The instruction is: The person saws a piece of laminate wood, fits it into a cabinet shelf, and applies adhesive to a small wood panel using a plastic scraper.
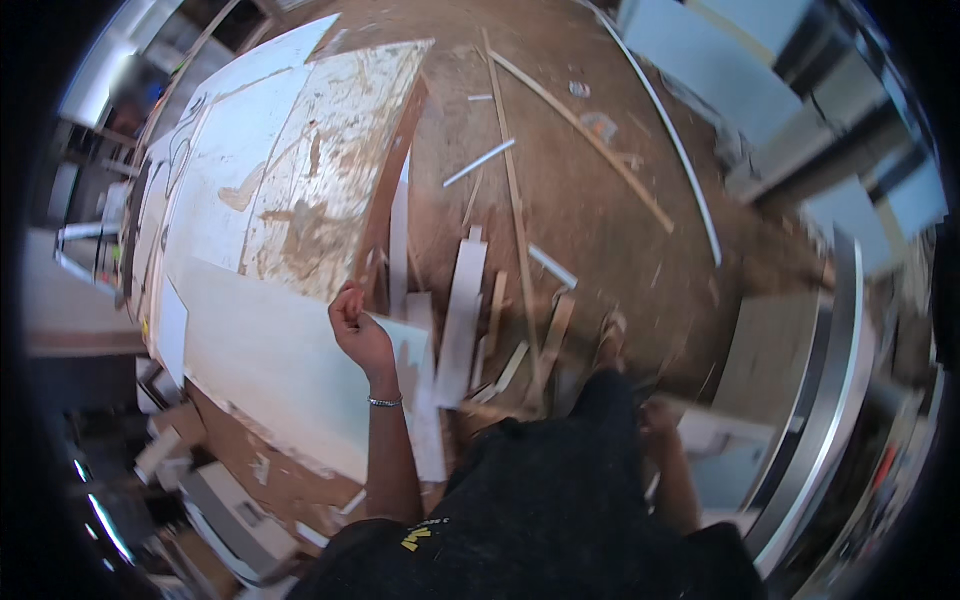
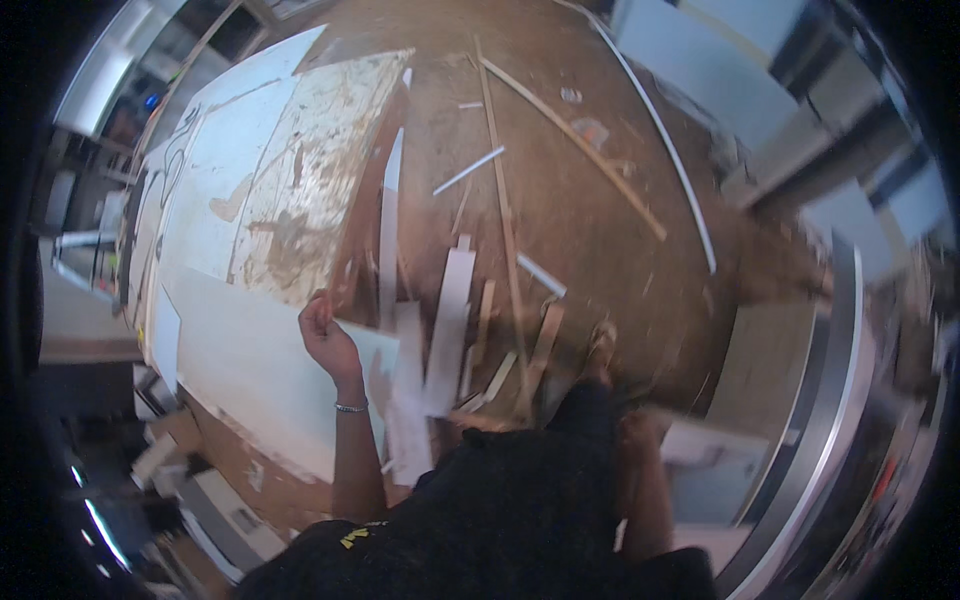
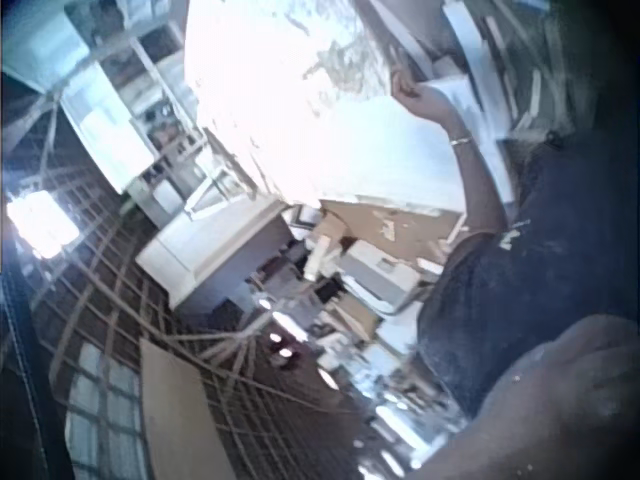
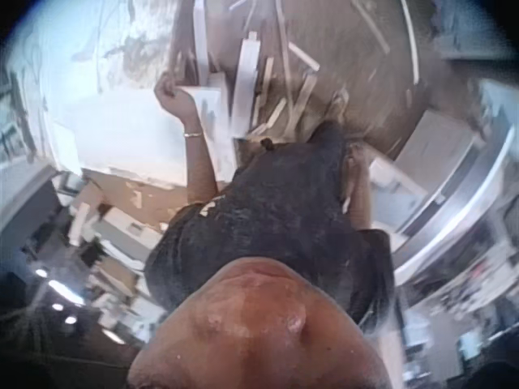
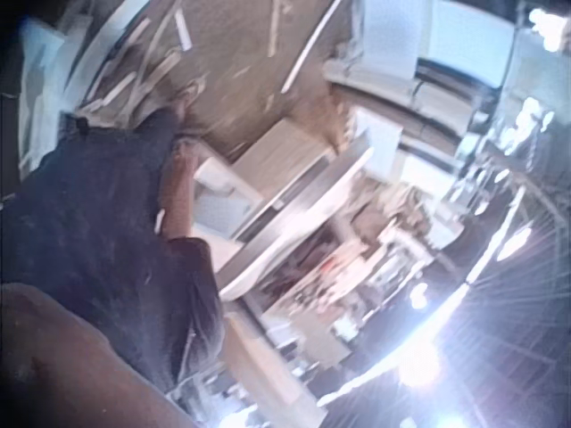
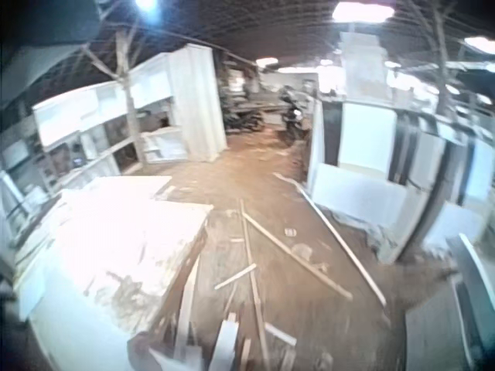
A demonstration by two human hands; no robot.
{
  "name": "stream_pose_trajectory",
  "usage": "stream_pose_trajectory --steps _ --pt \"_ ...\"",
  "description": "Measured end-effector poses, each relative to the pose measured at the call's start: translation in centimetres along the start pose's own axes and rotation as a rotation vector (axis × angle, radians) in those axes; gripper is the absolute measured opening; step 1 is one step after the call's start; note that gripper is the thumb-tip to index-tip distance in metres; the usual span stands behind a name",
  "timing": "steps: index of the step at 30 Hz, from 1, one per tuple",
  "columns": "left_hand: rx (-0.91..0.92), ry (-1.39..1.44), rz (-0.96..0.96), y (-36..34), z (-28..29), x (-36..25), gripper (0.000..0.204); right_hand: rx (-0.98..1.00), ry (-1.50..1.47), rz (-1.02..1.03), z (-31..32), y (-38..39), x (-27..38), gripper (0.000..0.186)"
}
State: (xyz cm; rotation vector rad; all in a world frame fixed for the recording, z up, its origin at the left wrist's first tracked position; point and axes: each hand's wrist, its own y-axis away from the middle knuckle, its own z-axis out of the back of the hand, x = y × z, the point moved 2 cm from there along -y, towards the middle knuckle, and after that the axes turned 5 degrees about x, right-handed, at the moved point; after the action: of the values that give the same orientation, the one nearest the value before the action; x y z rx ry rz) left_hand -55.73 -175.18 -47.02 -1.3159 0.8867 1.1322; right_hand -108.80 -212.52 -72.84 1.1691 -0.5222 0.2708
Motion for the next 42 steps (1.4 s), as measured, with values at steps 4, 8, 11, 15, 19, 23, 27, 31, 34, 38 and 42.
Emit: stream_pose_trajectory --steps 4,8,11,15,19,23,27,31,34,38,42 --pt "0.249 0.537 0.506 0.4 -22.6 -0.3 0.036 -0.106 0.103 0.22 14.7 -12.0 13.0 0.032" --pt "0.508 1.3 0.875 -1.5 -37.5 -9.2 0.06 -0.128 0.133 0.36 24.5 -9.7 40.3 0.022" --pt "0.688 1.468 0.938 -7.1 -46.2 -13.4 0.082 -0.088 0.043 0.634 27.5 -9.1 56.1 0.013" --pt "0.778 1.511 0.882 -16.9 -55.1 -12.7 0.097 -0.054 0.24 1.144 29.7 -8.6 75.5 0.015" --pt "0.899 1.46 0.742 -29.7 -63.1 -8.6 0.108 0.039 0.469 1.237 29.9 -17.0 90.1 0.018" --pt "1.019 1.439 0.656 -43.3 -69.9 -5.9 0.114 0.144 0.483 1.09 31.0 -26.5 102.7 0.021" --pt "1.053 1.479 0.632 -56.6 -75.5 -5.6 0.119 0.252 0.498 1.046 32.6 -32.3 116.9 0.025" --pt "1.059 1.484 0.526 -71.0 -81.6 -2.7 0.122 0.342 0.422 0.937 32.5 -40.7 130.9 0.024" --pt "1.031 1.42 0.46 -82.6 -86.0 0.9 0.125 0.364 0.419 1.021 31.8 -48.9 141.7 0.022" --pt "0.908 1.37 0.418 -98.0 -91.4 5.5 0.127 0.405 0.395 1.298 30.3 -60.6 156.9 0.017" --pt "0.798 1.357 0.376 -113.1 -94.4 8.6 0.131 0.508 0.508 1.388 27.8 -69.8 171.7 0.019"
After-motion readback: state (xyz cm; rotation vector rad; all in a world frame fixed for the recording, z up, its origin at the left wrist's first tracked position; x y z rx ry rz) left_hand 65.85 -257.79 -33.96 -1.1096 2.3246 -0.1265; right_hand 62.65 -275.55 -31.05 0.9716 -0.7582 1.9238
